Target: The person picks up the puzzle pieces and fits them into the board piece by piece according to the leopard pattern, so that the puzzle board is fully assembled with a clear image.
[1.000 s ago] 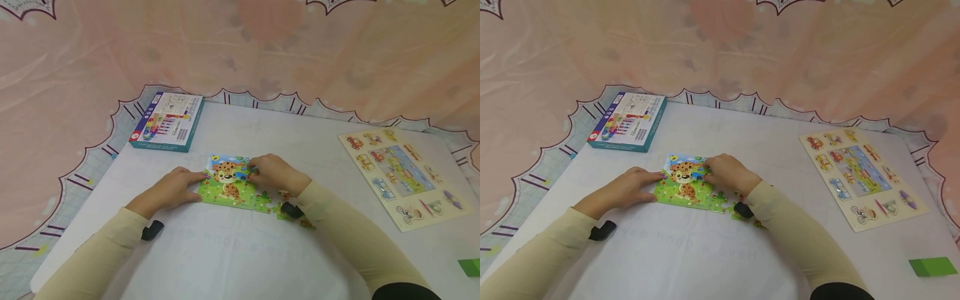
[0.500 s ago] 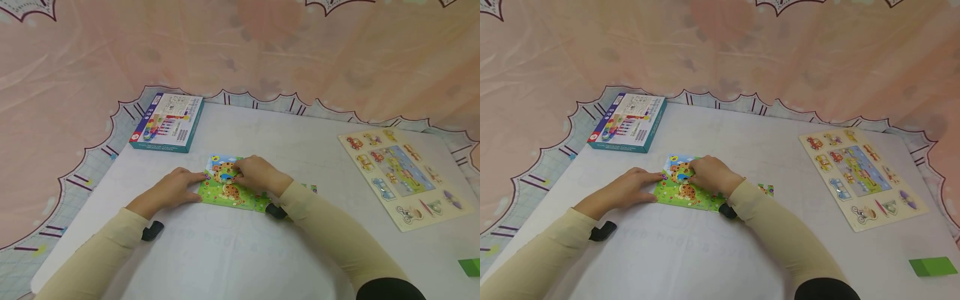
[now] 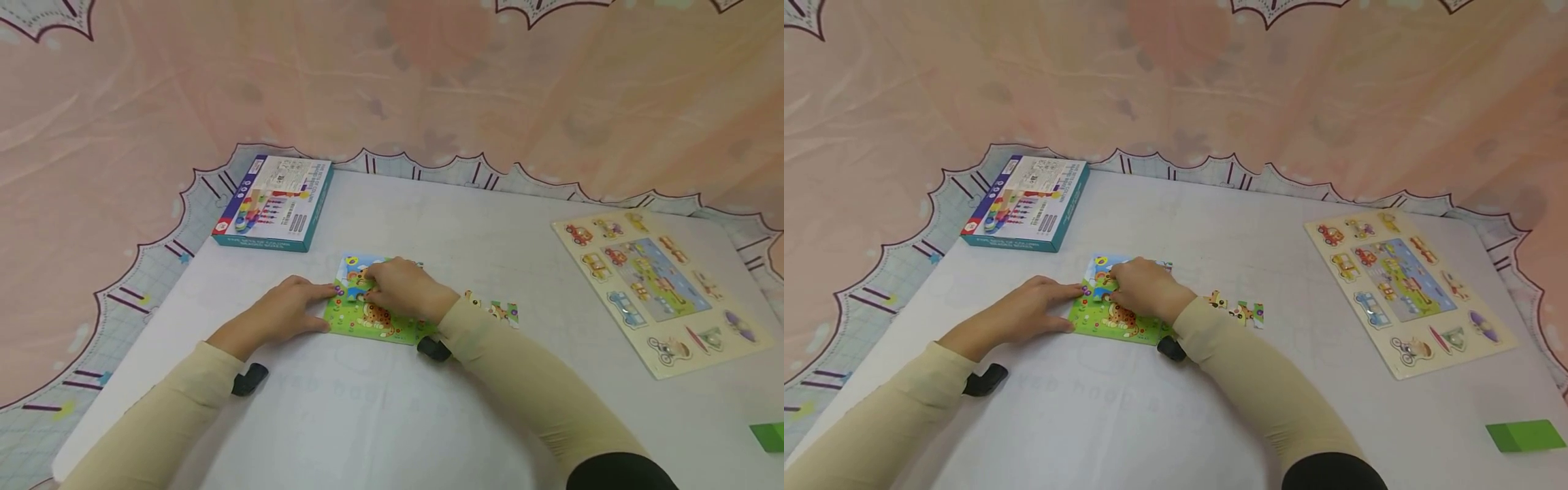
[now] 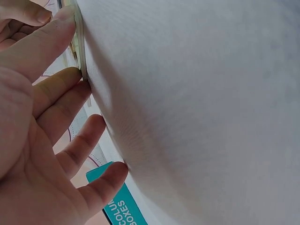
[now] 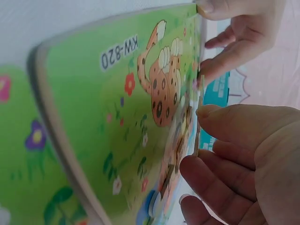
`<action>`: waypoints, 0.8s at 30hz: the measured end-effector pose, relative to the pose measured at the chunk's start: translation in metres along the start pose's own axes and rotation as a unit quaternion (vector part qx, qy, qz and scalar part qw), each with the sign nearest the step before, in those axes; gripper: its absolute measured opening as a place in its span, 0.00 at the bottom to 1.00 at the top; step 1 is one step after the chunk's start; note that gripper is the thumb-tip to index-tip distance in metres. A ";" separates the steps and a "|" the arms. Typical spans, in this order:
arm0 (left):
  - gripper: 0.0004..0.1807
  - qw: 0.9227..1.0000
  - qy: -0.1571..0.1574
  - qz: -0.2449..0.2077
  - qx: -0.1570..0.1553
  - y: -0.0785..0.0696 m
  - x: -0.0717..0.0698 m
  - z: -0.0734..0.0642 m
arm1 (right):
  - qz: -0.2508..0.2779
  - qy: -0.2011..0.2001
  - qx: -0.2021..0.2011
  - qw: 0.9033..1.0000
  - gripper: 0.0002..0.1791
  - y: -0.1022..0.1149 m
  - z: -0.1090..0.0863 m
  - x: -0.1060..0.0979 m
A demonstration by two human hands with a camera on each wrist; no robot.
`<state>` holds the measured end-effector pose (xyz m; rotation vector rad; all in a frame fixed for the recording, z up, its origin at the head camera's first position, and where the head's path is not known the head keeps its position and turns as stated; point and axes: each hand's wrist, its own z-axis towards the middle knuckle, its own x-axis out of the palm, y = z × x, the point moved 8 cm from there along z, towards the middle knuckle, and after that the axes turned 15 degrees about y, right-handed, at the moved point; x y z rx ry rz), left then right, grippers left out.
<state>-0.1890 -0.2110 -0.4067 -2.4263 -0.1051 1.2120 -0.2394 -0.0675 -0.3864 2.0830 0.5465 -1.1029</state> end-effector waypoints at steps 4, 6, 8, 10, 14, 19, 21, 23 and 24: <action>0.36 1.000 -0.002 0.002 0.001 -0.001 0.000 -0.001 | -0.001 -0.004 0.000 1.000 0.15 0.001 0.005 0.002; 0.35 1.000 -0.003 0.003 0.003 -0.001 0.000 -0.001 | 0.000 -0.003 -0.001 1.000 0.13 0.002 0.007 0.003; 0.35 1.000 -0.004 0.003 0.003 -0.001 0.000 -0.001 | 0.002 -0.003 -0.001 1.000 0.14 0.002 0.008 0.004; 0.36 1.000 -0.004 0.002 0.002 -0.001 0.000 -0.001 | 0.003 -0.002 -0.003 1.000 0.15 0.004 0.008 0.004; 0.36 1.000 -0.004 0.001 0.003 -0.001 0.000 -0.001 | -0.004 0.002 -0.006 1.000 0.17 0.006 0.010 0.005; 0.36 1.000 -0.005 0.003 0.005 0.000 0.000 0.000 | -0.017 0.003 -0.003 1.000 0.20 0.008 0.011 0.006; 0.36 1.000 -0.005 0.005 0.006 0.000 0.000 0.000 | -0.020 0.004 0.002 1.000 0.20 0.008 0.012 0.007; 0.36 1.000 -0.006 0.005 0.007 -0.001 0.000 0.000 | -0.026 0.005 0.009 1.000 0.19 0.008 0.013 0.008; 0.36 1.000 -0.006 0.005 0.006 -0.001 0.000 -0.001 | -0.029 0.004 0.012 0.999 0.19 0.008 0.013 0.008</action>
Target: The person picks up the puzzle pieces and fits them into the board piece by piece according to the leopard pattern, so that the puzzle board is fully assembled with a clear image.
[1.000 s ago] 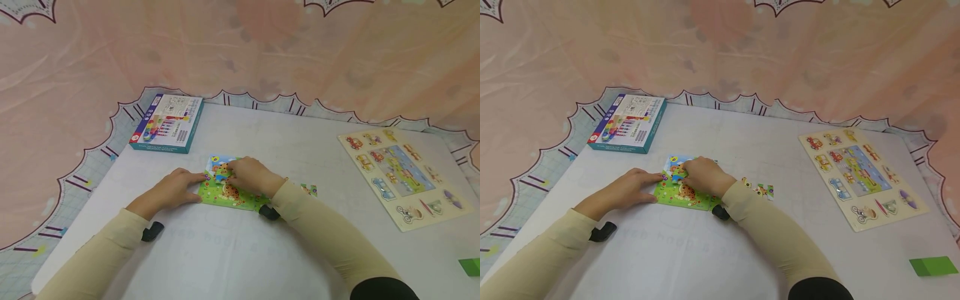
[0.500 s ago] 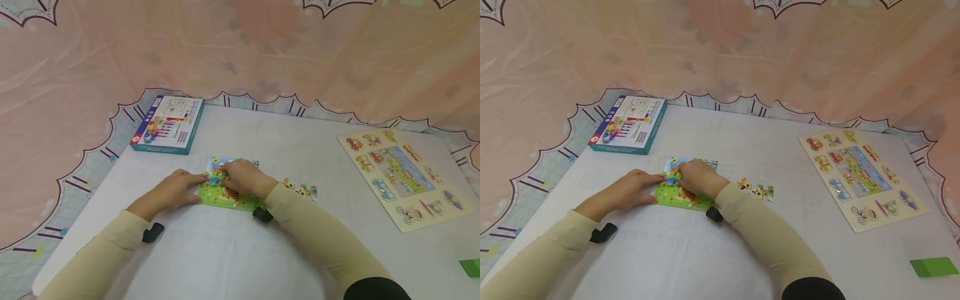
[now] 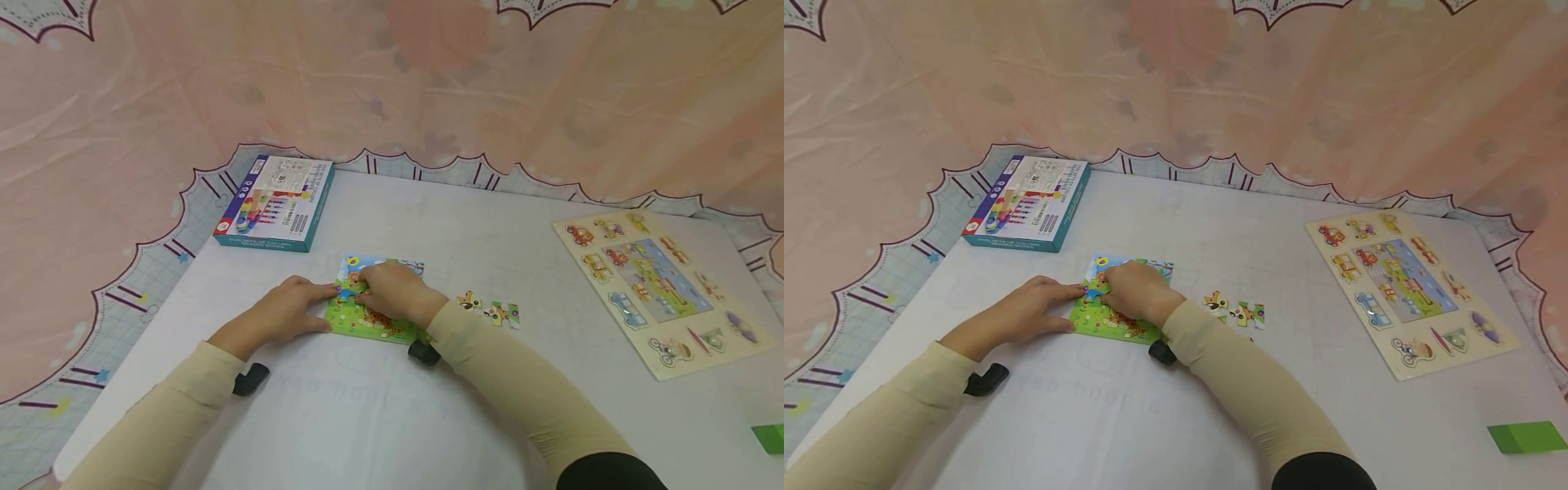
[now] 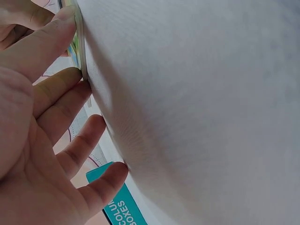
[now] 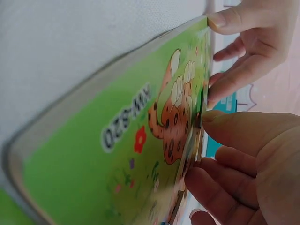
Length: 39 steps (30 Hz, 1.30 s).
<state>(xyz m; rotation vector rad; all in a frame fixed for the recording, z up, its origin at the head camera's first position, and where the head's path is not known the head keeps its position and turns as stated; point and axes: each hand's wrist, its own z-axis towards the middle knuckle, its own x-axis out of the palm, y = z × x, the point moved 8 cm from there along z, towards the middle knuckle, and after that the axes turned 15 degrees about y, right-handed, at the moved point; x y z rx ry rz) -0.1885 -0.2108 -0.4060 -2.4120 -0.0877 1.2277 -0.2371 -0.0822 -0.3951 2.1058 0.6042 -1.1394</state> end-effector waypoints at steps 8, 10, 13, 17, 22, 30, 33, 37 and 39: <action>0.36 1.000 0.001 0.002 0.002 0.000 0.000 0.001 | -0.020 0.001 0.015 1.000 0.22 0.000 0.002 0.002; 0.36 1.000 0.001 0.002 0.001 0.001 0.001 0.000 | -0.021 0.003 0.018 1.000 0.24 0.000 0.002 0.002; 0.36 1.000 0.001 0.003 0.000 0.001 0.001 0.000 | -0.021 0.003 0.020 1.000 0.25 0.000 0.002 0.003; 0.36 1.000 0.001 0.002 0.000 0.001 0.001 0.000 | -0.017 0.000 0.021 1.000 0.24 0.000 0.002 0.003; 0.37 1.000 0.001 0.002 0.000 0.001 0.001 0.001 | -0.010 -0.004 0.020 1.000 0.24 0.000 0.001 0.003; 0.36 1.000 0.002 0.008 0.001 0.001 0.001 0.001 | -0.009 -0.007 0.018 1.000 0.25 0.001 0.002 0.003; 0.36 1.000 0.000 0.008 0.000 0.000 0.001 0.001 | -0.010 -0.004 0.020 1.000 0.26 0.001 0.003 0.004; 0.36 1.000 -0.001 0.006 0.000 0.000 0.000 0.000 | -0.011 -0.004 0.025 1.000 0.25 0.001 0.004 0.004; 0.37 1.000 -0.002 0.005 0.001 0.000 0.000 -0.001 | -0.009 -0.004 0.026 1.000 0.25 0.001 0.004 0.004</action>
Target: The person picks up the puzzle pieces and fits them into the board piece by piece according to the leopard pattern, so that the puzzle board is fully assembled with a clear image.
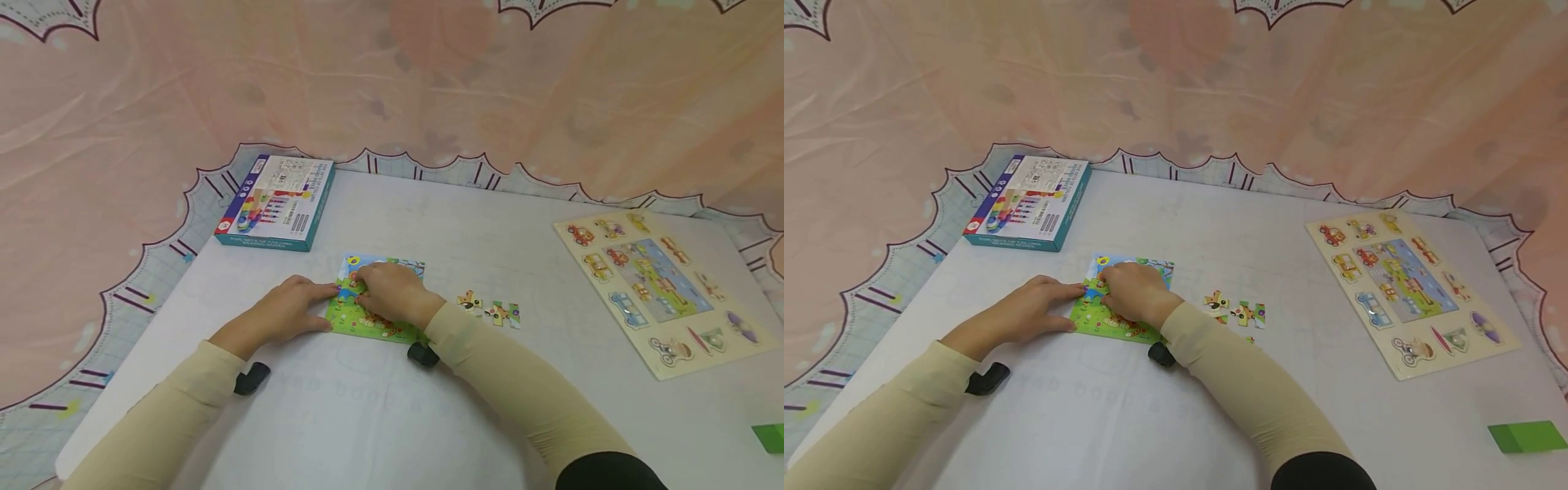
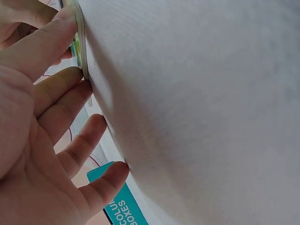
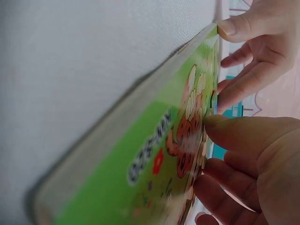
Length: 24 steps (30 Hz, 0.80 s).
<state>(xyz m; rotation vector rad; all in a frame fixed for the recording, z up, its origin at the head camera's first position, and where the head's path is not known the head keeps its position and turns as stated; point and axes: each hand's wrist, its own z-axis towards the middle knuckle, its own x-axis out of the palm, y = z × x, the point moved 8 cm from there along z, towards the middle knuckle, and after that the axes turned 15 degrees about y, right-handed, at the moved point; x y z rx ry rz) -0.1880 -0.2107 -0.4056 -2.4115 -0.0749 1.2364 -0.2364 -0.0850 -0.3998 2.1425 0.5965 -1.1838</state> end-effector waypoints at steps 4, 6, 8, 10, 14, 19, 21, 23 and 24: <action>0.37 1.000 -0.001 -0.001 0.002 0.000 0.000 0.000 | 0.004 -0.001 0.001 1.000 0.24 0.000 0.000 -0.001; 0.37 1.000 -0.001 -0.001 0.004 0.000 0.000 0.001 | 0.004 -0.001 0.000 1.000 0.24 0.000 0.000 -0.001; 0.37 1.000 -0.001 -0.001 0.005 0.001 0.000 0.001 | 0.004 0.000 -0.001 1.000 0.24 0.000 0.000 -0.001; 0.37 1.000 -0.001 -0.001 0.005 0.001 0.000 0.001 | 0.004 -0.001 -0.002 1.000 0.23 0.000 0.000 -0.002; 0.37 1.000 0.001 0.001 0.003 0.001 0.000 0.001 | 0.003 -0.002 -0.002 1.000 0.23 0.001 0.000 -0.002; 0.37 1.000 0.003 0.000 -0.001 0.001 0.000 0.001 | 0.007 0.002 -0.002 1.000 0.24 0.001 0.001 -0.001; 0.37 1.000 0.004 -0.001 -0.002 0.001 0.001 0.001 | 0.011 0.003 -0.002 1.000 0.24 0.001 0.001 -0.001; 0.37 1.000 0.003 -0.001 -0.002 0.001 0.001 0.002 | 0.018 0.005 -0.004 1.000 0.23 0.001 0.001 0.000; 0.37 1.000 0.002 0.000 -0.001 0.001 0.001 0.002 | 0.021 0.006 -0.004 1.000 0.23 0.001 0.001 0.000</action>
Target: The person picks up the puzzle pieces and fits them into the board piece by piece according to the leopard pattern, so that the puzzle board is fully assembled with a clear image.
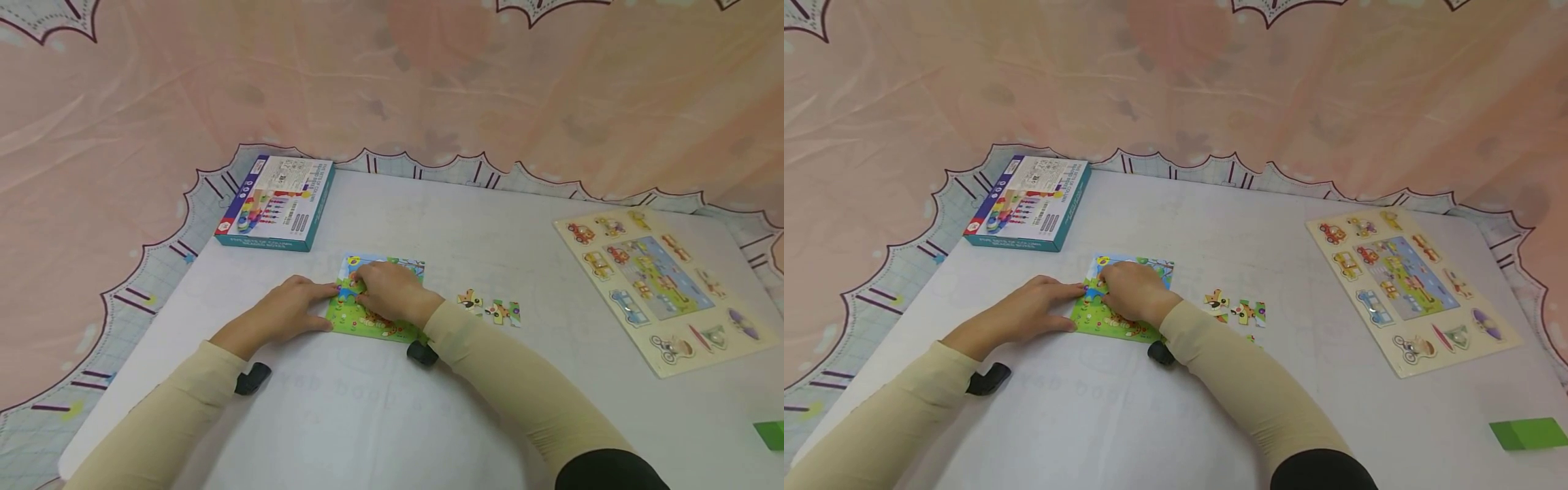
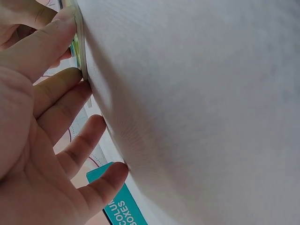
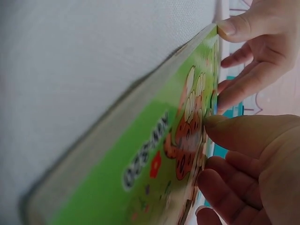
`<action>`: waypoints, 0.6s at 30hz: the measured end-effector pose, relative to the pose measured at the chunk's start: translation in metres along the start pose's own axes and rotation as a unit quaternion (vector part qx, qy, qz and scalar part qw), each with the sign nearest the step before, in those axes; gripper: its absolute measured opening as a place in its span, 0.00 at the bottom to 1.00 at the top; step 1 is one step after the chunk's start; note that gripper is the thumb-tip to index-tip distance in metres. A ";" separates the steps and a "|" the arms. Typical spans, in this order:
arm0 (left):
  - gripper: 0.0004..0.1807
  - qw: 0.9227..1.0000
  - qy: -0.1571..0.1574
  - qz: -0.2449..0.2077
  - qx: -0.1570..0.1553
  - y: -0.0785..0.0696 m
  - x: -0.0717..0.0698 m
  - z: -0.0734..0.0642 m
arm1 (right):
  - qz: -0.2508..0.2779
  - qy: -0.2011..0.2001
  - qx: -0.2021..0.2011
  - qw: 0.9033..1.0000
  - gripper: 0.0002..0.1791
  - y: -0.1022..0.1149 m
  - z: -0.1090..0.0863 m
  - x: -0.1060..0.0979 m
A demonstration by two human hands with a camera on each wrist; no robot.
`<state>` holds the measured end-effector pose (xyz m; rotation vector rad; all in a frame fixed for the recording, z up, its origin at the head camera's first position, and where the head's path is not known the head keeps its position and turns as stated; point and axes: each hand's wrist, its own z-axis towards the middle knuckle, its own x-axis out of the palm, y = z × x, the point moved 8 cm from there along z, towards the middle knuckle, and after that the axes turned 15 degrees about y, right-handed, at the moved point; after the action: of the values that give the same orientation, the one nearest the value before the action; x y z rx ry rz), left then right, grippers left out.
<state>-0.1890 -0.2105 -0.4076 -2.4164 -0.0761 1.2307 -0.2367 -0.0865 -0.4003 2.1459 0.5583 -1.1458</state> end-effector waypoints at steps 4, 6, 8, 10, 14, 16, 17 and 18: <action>0.36 1.000 -0.003 0.001 0.003 0.000 0.000 0.001 | 0.006 0.004 -0.004 1.000 0.24 0.000 0.000 0.001; 0.36 1.000 -0.004 0.002 0.005 0.000 0.000 0.001 | 0.007 0.006 -0.005 1.000 0.24 0.000 0.001 0.001; 0.36 1.000 -0.003 0.000 0.003 0.001 0.001 0.001 | 0.009 0.007 -0.007 1.000 0.24 0.000 0.001 0.001; 0.36 1.000 -0.002 -0.002 0.002 0.001 0.001 0.001 | 0.011 0.008 -0.007 1.000 0.24 0.000 0.002 0.001; 0.37 1.000 0.000 -0.003 -0.001 0.001 0.001 0.001 | 0.015 0.006 -0.002 1.000 0.24 -0.002 0.003 0.001; 0.37 1.000 0.000 -0.002 0.001 0.001 0.001 0.000 | 0.016 0.005 0.000 1.000 0.24 -0.002 0.003 0.001; 0.37 1.000 0.000 -0.002 0.000 0.001 0.001 0.000 | 0.016 0.005 0.001 1.000 0.24 -0.002 0.003 0.001; 0.37 1.000 0.000 -0.002 -0.001 0.002 0.001 0.000 | 0.016 0.004 0.001 1.000 0.25 -0.002 0.004 0.001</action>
<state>-0.1890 -0.2116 -0.4094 -2.4159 -0.0817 1.2304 -0.2398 -0.0873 -0.4033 2.1547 0.5242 -1.1210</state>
